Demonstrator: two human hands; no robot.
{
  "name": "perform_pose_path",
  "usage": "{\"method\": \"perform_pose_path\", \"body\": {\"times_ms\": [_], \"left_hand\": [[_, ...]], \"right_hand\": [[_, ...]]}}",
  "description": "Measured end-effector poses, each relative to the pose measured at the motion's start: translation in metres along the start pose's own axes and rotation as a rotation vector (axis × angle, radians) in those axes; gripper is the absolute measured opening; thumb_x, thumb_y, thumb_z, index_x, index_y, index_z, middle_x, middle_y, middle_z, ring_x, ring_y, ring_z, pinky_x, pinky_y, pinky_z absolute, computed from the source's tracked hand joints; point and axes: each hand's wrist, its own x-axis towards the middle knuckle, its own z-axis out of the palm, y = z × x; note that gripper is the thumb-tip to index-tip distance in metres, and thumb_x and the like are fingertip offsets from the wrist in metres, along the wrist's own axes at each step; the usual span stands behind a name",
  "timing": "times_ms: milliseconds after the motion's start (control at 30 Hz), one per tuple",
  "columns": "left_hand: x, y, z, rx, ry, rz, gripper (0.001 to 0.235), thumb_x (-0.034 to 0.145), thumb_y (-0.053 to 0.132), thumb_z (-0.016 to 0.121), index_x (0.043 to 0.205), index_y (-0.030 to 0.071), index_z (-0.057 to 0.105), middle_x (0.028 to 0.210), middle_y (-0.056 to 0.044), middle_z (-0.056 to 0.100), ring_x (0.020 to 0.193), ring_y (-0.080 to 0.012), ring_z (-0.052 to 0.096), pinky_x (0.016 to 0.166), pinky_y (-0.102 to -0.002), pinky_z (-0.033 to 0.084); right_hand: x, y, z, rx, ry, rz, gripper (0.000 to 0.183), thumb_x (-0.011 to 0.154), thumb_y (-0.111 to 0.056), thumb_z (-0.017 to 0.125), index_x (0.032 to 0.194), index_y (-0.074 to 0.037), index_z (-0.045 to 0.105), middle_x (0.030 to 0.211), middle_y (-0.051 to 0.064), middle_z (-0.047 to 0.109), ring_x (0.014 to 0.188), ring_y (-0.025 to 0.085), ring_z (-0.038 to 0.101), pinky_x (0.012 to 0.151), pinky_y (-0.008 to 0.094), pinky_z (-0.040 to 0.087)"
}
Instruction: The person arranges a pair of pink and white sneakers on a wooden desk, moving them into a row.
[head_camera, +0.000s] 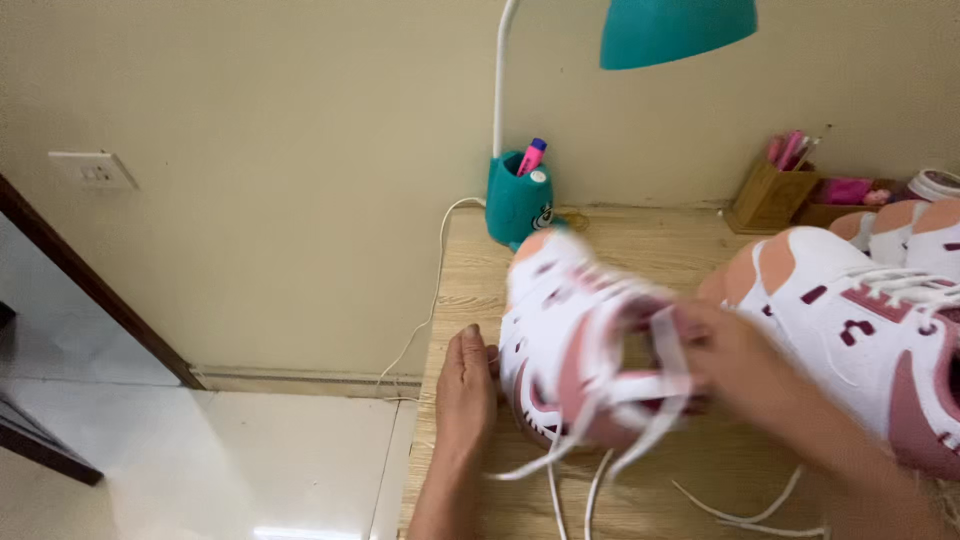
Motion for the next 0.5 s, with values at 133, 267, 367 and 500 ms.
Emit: {"method": "perform_pose_path", "body": {"times_ms": [133, 267, 367, 500], "left_hand": [[-0.004, 0.004, 0.0, 0.039, 0.02, -0.009, 0.05, 0.094, 0.056, 0.026, 0.086, 0.015, 0.053, 0.088, 0.0, 0.069, 0.083, -0.017, 0.061, 0.078, -0.032, 0.042], [-0.012, 0.015, -0.002, -0.05, 0.007, -0.075, 0.055, 0.092, 0.055, 0.025, 0.11, 0.014, 0.058, 0.106, -0.005, 0.073, 0.081, -0.0203, 0.067, 0.076, -0.033, 0.05], [-0.011, 0.013, -0.001, -0.052, 0.005, -0.074, 0.057, 0.092, 0.054, 0.026, 0.117, 0.014, 0.059, 0.112, -0.008, 0.073, 0.092, -0.0208, 0.068, 0.081, -0.033, 0.051], [0.012, -0.014, 0.011, -0.071, 0.051, 0.004, 0.055, 0.092, 0.053, 0.03, 0.11, 0.011, 0.061, 0.102, -0.011, 0.076, 0.087, -0.0213, 0.072, 0.071, -0.035, 0.055]], "right_hand": [[-0.037, -0.082, -0.015, -0.071, 0.261, 0.099, 0.025, 0.064, -0.003, 0.078, 0.089, -0.004, 0.077, 0.062, 0.011, 0.058, 0.05, 0.018, 0.041, 0.044, 0.032, 0.031], [-0.037, -0.096, -0.019, -0.232, 0.393, 0.148, 0.024, 0.079, -0.002, 0.06, 0.096, -0.006, 0.076, 0.077, 0.012, 0.063, 0.065, 0.022, 0.049, 0.056, 0.036, 0.039], [-0.019, -0.065, -0.012, -0.21, 0.313, 0.124, 0.022, 0.073, -0.003, 0.068, 0.095, -0.003, 0.075, 0.091, 0.012, 0.069, 0.076, 0.024, 0.059, 0.066, 0.036, 0.046], [0.007, -0.025, 0.019, -0.384, 0.135, -0.085, 0.039, 0.08, -0.031, 0.064, 0.117, -0.018, 0.07, 0.098, 0.002, 0.072, 0.089, 0.016, 0.062, 0.08, 0.03, 0.047]]}}
